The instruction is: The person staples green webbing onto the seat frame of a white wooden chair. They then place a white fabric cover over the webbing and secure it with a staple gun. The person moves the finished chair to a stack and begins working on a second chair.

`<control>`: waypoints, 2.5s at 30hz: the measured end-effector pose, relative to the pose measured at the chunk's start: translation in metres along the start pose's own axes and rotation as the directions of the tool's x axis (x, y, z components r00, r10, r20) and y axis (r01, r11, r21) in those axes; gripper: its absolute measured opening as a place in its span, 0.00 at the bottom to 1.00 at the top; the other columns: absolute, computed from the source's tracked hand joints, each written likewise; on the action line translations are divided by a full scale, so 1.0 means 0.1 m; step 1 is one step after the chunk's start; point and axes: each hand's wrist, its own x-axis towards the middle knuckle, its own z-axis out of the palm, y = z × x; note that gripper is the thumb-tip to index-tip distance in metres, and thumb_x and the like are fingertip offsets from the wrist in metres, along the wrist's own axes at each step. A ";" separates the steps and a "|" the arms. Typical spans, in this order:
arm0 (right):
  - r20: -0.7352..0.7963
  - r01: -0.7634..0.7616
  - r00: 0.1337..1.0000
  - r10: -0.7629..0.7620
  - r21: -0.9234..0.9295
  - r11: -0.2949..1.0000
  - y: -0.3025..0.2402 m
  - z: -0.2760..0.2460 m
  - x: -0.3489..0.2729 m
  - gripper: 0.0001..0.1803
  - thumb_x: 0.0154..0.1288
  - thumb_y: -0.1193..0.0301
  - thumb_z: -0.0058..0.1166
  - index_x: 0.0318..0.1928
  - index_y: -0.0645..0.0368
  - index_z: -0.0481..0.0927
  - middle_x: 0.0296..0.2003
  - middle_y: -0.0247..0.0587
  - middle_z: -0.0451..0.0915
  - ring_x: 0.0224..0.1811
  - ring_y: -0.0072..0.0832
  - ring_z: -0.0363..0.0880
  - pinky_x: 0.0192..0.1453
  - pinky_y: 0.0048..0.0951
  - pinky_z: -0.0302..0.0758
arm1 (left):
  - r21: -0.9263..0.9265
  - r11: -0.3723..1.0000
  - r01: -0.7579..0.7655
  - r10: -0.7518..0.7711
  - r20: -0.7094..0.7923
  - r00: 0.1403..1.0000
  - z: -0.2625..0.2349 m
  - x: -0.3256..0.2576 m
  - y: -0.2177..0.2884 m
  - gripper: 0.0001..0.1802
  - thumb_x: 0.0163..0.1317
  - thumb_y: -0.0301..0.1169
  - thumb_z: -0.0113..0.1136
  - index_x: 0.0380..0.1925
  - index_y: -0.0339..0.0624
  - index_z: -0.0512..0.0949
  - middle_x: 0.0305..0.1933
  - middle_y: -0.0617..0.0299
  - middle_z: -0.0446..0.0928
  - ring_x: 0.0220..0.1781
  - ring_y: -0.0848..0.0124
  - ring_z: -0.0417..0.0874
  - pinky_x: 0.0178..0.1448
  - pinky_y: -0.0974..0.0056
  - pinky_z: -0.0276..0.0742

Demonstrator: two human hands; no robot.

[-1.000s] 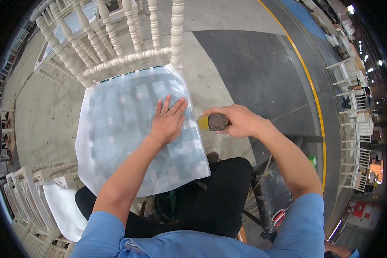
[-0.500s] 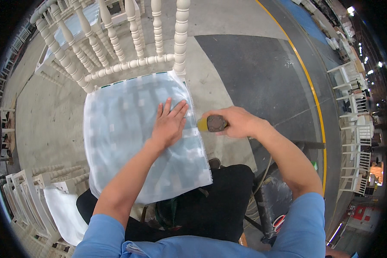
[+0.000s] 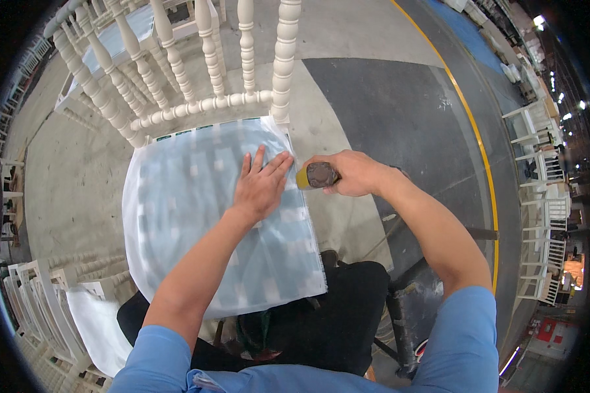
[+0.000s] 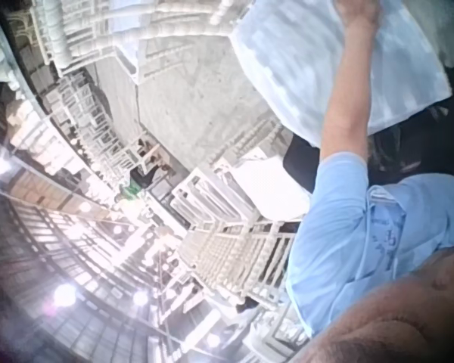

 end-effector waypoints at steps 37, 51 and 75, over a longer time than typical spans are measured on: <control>-0.296 0.068 0.954 0.056 0.391 0.918 0.44 -0.21 0.62 0.31 0.65 0.72 0.74 0.68 0.61 0.80 0.53 0.49 0.90 0.55 0.39 0.86 0.67 0.39 0.78 | 0.051 0.970 0.239 -0.231 -0.132 0.964 -0.06 0.53 -0.28 0.23 0.79 0.44 0.56 0.71 0.68 0.78 0.83 0.53 0.63 0.87 0.35 0.54 0.86 0.22 0.43; -0.355 -0.011 0.924 0.141 0.345 0.939 0.08 -0.14 0.67 0.28 0.66 0.72 0.74 0.66 0.60 0.81 0.47 0.41 0.90 0.46 0.30 0.85 0.55 0.35 0.81 | -0.248 0.955 0.160 -0.210 -0.190 0.959 -0.31 0.39 -0.48 0.26 0.76 0.38 0.60 0.74 0.64 0.77 0.83 0.52 0.64 0.86 0.39 0.59 0.84 0.22 0.49; -0.710 0.379 0.659 0.249 0.600 0.705 -1.46 1.10 -3.45 0.42 0.69 0.66 0.75 0.77 0.64 0.71 0.36 0.34 0.85 0.31 0.22 0.84 0.38 0.28 0.80 | -0.878 -0.461 0.130 -0.800 0.474 0.368 -1.17 -3.15 -1.14 0.30 0.82 0.36 0.61 0.72 0.23 0.70 0.68 0.39 0.80 0.64 0.47 0.85 0.64 0.41 0.84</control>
